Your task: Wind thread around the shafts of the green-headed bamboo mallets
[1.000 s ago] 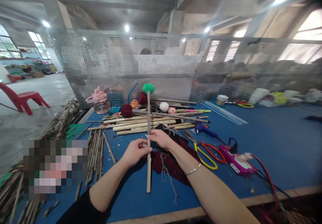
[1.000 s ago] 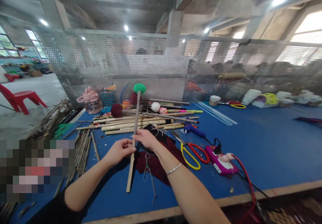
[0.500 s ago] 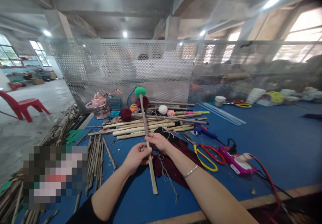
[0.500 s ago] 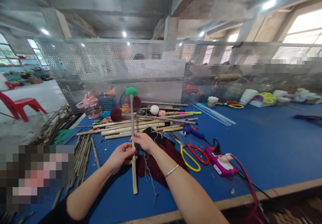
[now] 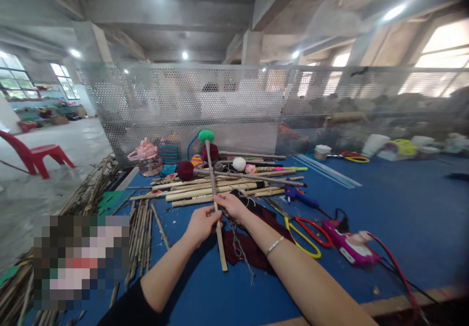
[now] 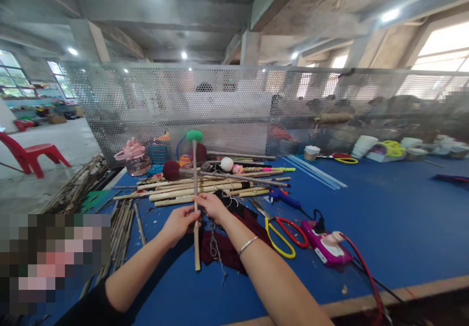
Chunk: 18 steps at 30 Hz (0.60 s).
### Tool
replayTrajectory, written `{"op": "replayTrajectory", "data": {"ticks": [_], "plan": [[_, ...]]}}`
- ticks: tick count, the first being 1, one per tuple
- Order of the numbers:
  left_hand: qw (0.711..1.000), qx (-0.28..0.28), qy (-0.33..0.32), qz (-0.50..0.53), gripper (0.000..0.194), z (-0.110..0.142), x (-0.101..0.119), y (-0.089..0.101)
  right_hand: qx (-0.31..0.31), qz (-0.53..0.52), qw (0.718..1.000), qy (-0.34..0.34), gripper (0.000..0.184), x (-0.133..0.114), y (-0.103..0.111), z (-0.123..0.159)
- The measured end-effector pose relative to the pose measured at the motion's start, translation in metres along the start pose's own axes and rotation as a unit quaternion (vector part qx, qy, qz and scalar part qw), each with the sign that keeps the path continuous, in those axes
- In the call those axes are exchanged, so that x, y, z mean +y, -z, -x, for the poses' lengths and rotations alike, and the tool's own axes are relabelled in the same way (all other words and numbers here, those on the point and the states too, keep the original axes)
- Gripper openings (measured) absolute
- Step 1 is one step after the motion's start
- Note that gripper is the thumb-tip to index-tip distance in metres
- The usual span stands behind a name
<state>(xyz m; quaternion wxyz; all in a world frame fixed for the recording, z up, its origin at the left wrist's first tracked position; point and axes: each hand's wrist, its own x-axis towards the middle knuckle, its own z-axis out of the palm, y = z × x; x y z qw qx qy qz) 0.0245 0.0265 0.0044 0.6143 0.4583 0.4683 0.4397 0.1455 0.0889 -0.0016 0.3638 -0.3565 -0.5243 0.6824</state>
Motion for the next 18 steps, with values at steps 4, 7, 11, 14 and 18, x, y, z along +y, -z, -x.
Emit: {"op": "replayTrajectory", "data": {"ticks": [4, 7, 11, 14, 18], "plan": [[0.999, -0.027, 0.028, 0.022, 0.035, 0.003, 0.004, 0.005, -0.069, -0.013, 0.997, -0.038, 0.033, -0.001, 0.005, -0.003], [0.998, -0.043, 0.039, 0.034, 0.038, 0.006, 0.003, 0.008, -0.073, 0.006, 0.997, -0.012, 0.030, 0.001, 0.006, -0.005], [0.999, -0.017, 0.031, 0.021, 0.043, 0.009, 0.001, 0.005, -0.033, 0.013, 0.999, 0.041, 0.029, 0.003, 0.001, -0.004], [1.000, 0.024, -0.008, -0.017, 0.048, 0.010, -0.002, 0.002, 0.012, 0.012, 0.998, 0.056, 0.029, 0.002, -0.003, -0.004], [0.999, 0.013, -0.037, -0.017, 0.049, 0.008, -0.004, 0.002, 0.024, 0.009, 0.998, 0.058, 0.028, 0.002, -0.004, -0.005]]}}
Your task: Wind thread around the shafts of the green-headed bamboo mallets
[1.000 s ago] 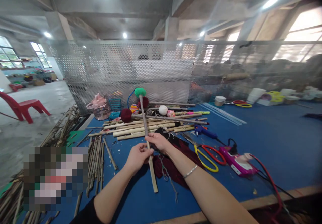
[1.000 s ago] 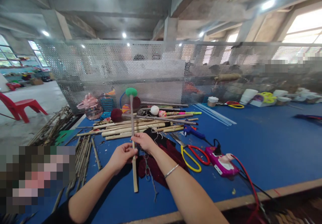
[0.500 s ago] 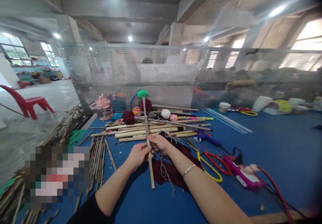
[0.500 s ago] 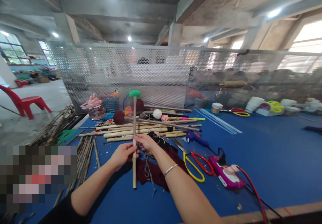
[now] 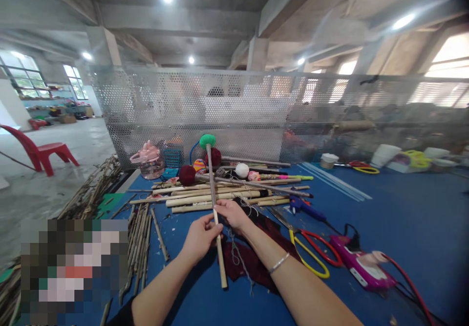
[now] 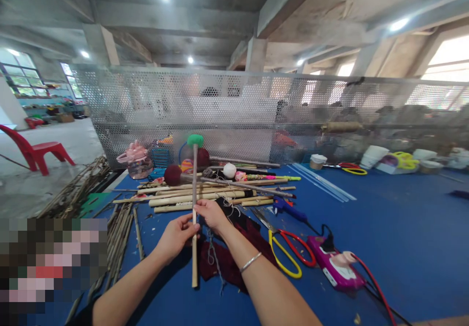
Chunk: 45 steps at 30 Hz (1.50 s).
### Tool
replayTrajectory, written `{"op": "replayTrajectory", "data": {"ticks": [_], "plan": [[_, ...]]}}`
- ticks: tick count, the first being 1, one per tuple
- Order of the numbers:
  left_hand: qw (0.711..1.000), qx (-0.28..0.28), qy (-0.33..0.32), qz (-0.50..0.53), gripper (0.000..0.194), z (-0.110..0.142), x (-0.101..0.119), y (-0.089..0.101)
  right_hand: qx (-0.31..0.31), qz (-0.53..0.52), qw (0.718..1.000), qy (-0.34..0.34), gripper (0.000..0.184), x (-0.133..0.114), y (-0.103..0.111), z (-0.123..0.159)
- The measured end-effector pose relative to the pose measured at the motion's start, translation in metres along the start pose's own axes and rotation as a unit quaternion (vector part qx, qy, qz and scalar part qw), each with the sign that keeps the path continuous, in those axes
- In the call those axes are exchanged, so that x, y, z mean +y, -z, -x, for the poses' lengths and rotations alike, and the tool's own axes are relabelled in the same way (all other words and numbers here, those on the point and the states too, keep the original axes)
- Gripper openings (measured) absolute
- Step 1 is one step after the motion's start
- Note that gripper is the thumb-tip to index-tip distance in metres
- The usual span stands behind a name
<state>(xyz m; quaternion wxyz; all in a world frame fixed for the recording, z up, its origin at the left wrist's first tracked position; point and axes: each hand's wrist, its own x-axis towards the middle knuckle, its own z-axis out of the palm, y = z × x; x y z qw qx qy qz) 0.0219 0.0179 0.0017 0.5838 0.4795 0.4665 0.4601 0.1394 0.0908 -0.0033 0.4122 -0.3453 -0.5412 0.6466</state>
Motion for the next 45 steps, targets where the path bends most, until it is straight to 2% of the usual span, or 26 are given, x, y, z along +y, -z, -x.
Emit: {"op": "replayTrajectory", "data": {"ticks": [3, 6, 11, 14, 17, 21, 24, 29, 33, 40, 42, 45], "plan": [[1.000, -0.016, 0.006, 0.021, 0.052, 0.000, 0.001, 0.002, 0.004, -0.005, 1.000, 0.003, 0.029, -0.001, 0.000, 0.001], [0.998, -0.025, 0.040, 0.037, 0.053, 0.000, 0.004, 0.004, -0.004, 0.004, 1.000, -0.015, 0.029, -0.003, 0.002, 0.003], [0.994, -0.070, 0.072, 0.050, 0.038, -0.001, 0.006, 0.007, -0.059, -0.003, 0.995, -0.086, 0.032, -0.006, 0.004, 0.004], [0.990, -0.100, 0.076, 0.067, 0.035, -0.001, 0.005, 0.008, -0.047, -0.008, 0.996, -0.073, 0.033, -0.005, 0.000, 0.003], [0.995, -0.071, 0.061, 0.042, 0.039, 0.000, 0.002, 0.007, -0.007, -0.009, 0.999, -0.034, 0.033, -0.002, -0.006, 0.004], [0.998, -0.005, 0.007, -0.062, 0.043, 0.003, -0.003, 0.005, 0.024, 0.023, 0.999, 0.017, 0.031, 0.000, -0.012, 0.009], [0.998, -0.011, 0.003, -0.059, 0.039, 0.009, -0.002, 0.002, 0.031, 0.060, 0.997, 0.026, 0.028, -0.005, -0.014, 0.017], [0.999, -0.025, 0.010, -0.037, 0.040, 0.023, 0.004, -0.008, 0.034, 0.100, 0.994, 0.000, 0.024, -0.020, -0.017, 0.034], [0.998, -0.027, -0.018, -0.061, 0.037, 0.033, 0.003, -0.017, 0.053, 0.111, 0.992, -0.013, 0.025, -0.027, -0.018, 0.050], [0.980, 0.058, -0.097, -0.166, 0.031, 0.046, -0.003, -0.027, 0.023, 0.004, 0.999, -0.043, 0.031, -0.018, -0.022, 0.076], [0.977, 0.062, -0.112, -0.169, 0.030, 0.051, -0.002, -0.031, 0.008, 0.005, 0.999, -0.040, 0.032, -0.016, -0.021, 0.082], [0.981, 0.053, -0.093, -0.162, 0.030, 0.060, -0.003, -0.038, -0.028, 0.031, 0.998, -0.048, 0.033, -0.015, -0.016, 0.087]]}}
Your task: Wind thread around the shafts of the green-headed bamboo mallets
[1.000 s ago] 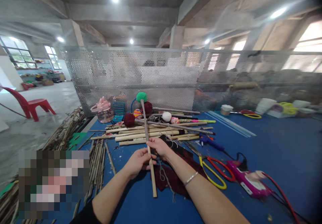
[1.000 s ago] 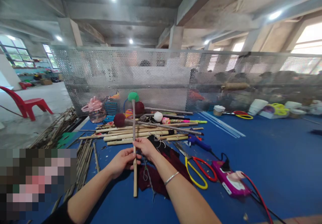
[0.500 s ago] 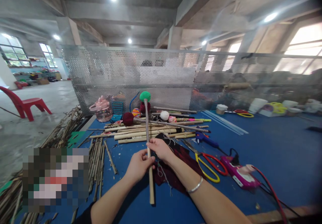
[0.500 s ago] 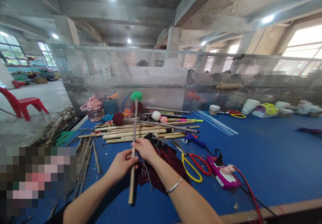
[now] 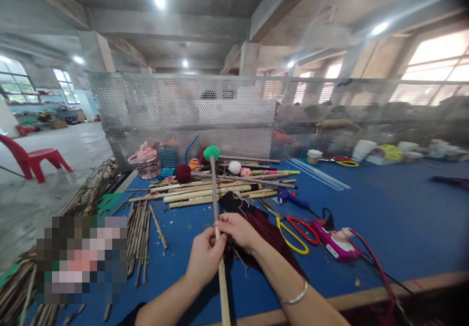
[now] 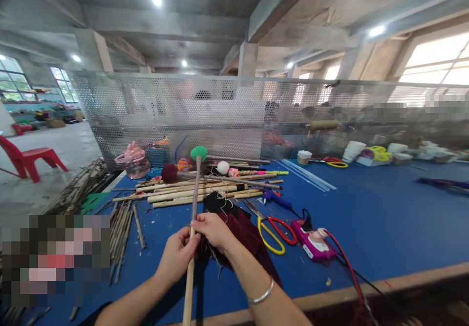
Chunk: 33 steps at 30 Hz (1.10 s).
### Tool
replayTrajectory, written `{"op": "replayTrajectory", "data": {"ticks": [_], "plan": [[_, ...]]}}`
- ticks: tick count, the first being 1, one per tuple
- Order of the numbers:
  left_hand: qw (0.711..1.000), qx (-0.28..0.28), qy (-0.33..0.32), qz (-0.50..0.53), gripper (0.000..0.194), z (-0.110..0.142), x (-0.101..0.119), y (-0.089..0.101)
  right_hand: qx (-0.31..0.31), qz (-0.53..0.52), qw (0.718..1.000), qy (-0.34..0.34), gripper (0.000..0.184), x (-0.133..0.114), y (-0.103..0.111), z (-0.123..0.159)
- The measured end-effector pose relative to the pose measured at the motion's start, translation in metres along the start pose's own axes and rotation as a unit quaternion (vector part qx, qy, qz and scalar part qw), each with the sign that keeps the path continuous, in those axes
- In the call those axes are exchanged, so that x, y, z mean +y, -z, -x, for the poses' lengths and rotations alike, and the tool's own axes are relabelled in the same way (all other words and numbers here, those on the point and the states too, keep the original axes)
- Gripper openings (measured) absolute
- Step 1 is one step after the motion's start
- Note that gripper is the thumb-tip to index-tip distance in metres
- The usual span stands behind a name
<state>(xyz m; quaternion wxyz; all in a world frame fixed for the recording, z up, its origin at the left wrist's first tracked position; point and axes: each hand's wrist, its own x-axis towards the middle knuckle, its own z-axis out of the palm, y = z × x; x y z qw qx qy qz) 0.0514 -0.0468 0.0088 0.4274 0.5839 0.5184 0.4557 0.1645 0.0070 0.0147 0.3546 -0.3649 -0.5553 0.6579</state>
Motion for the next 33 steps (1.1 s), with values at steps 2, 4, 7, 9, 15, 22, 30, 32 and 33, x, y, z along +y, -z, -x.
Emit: {"op": "replayTrajectory", "data": {"ticks": [2, 4, 7, 9, 15, 22, 30, 32, 33], "plan": [[1.000, -0.005, 0.013, -0.009, 0.030, 0.002, -0.001, -0.002, -0.007, 0.015, 1.000, -0.003, 0.033, 0.002, 0.003, -0.001], [0.999, 0.000, 0.009, -0.038, 0.030, -0.001, -0.005, -0.002, 0.010, 0.024, 1.000, 0.001, 0.031, 0.005, 0.004, -0.005], [0.995, 0.001, -0.006, -0.101, 0.031, -0.012, -0.011, 0.005, 0.048, 0.059, 0.997, 0.018, 0.029, 0.010, 0.004, -0.014], [0.991, -0.021, -0.011, -0.132, 0.031, -0.018, -0.013, 0.010, 0.057, 0.088, 0.994, 0.024, 0.028, 0.012, 0.003, -0.020], [0.991, 0.000, 0.037, -0.129, 0.029, -0.018, -0.011, 0.019, 0.054, 0.103, 0.993, 0.033, 0.028, 0.015, 0.004, -0.021], [0.962, -0.156, 0.158, 0.161, 0.038, -0.017, -0.003, 0.022, -0.022, -0.001, 0.999, -0.039, 0.032, 0.010, 0.010, -0.016], [0.978, -0.086, 0.141, 0.126, 0.040, -0.019, -0.007, 0.024, 0.025, 0.013, 0.999, 0.025, 0.032, 0.017, 0.008, -0.026], [0.978, -0.089, 0.133, 0.132, 0.039, -0.020, -0.010, 0.025, 0.003, 0.014, 1.000, 0.003, 0.032, 0.013, 0.009, -0.027], [0.976, -0.095, 0.136, 0.140, 0.040, -0.021, -0.010, 0.026, -0.020, 0.014, 1.000, -0.018, 0.032, 0.009, 0.009, -0.028]]}}
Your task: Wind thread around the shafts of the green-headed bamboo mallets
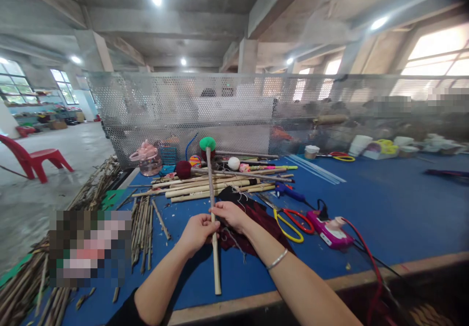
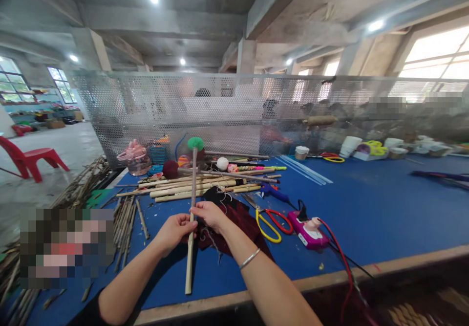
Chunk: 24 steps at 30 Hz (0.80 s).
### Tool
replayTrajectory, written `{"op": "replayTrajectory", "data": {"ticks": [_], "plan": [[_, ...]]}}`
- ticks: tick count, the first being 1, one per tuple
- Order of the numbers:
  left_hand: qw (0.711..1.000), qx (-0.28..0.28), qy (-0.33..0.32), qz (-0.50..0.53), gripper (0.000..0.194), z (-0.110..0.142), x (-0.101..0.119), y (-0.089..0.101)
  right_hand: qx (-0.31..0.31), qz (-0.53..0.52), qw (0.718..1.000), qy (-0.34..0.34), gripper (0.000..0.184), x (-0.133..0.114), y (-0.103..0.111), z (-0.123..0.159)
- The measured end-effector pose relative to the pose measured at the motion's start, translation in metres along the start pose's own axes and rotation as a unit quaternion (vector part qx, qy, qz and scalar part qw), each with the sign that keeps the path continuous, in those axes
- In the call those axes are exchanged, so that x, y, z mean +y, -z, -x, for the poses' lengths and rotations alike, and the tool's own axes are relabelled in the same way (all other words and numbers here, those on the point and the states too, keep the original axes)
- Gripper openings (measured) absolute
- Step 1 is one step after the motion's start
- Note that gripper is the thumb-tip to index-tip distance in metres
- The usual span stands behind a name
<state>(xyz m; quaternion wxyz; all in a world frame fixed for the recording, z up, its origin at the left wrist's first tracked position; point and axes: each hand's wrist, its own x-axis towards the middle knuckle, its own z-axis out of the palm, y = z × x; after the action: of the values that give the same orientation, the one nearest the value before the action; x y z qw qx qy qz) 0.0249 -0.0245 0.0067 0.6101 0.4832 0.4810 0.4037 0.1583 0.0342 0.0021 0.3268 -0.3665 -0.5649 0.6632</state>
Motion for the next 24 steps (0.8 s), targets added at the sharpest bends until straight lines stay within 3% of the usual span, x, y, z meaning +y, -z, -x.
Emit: {"op": "replayTrajectory", "data": {"ticks": [3, 7, 14, 20, 24], "plan": [[1.000, -0.013, 0.007, 0.020, 0.041, 0.000, 0.002, 0.003, -0.048, 0.020, 0.998, -0.036, 0.032, -0.010, 0.000, -0.003], [0.999, -0.018, -0.010, 0.033, 0.040, 0.000, 0.004, 0.005, -0.022, 0.033, 0.999, 0.014, 0.033, -0.012, -0.002, -0.008], [0.999, -0.023, -0.024, 0.007, 0.040, -0.004, 0.004, -0.002, -0.002, -0.032, 0.999, 0.006, 0.036, -0.004, 0.001, -0.003], [0.999, 0.051, -0.005, -0.011, 0.038, -0.013, -0.003, -0.007, 0.012, -0.017, 0.999, -0.036, 0.033, -0.006, 0.010, 0.001], [1.000, 0.010, -0.003, 0.010, 0.035, -0.010, 0.001, -0.005, -0.008, -0.042, 0.998, -0.039, 0.035, -0.005, 0.009, -0.002]]}}
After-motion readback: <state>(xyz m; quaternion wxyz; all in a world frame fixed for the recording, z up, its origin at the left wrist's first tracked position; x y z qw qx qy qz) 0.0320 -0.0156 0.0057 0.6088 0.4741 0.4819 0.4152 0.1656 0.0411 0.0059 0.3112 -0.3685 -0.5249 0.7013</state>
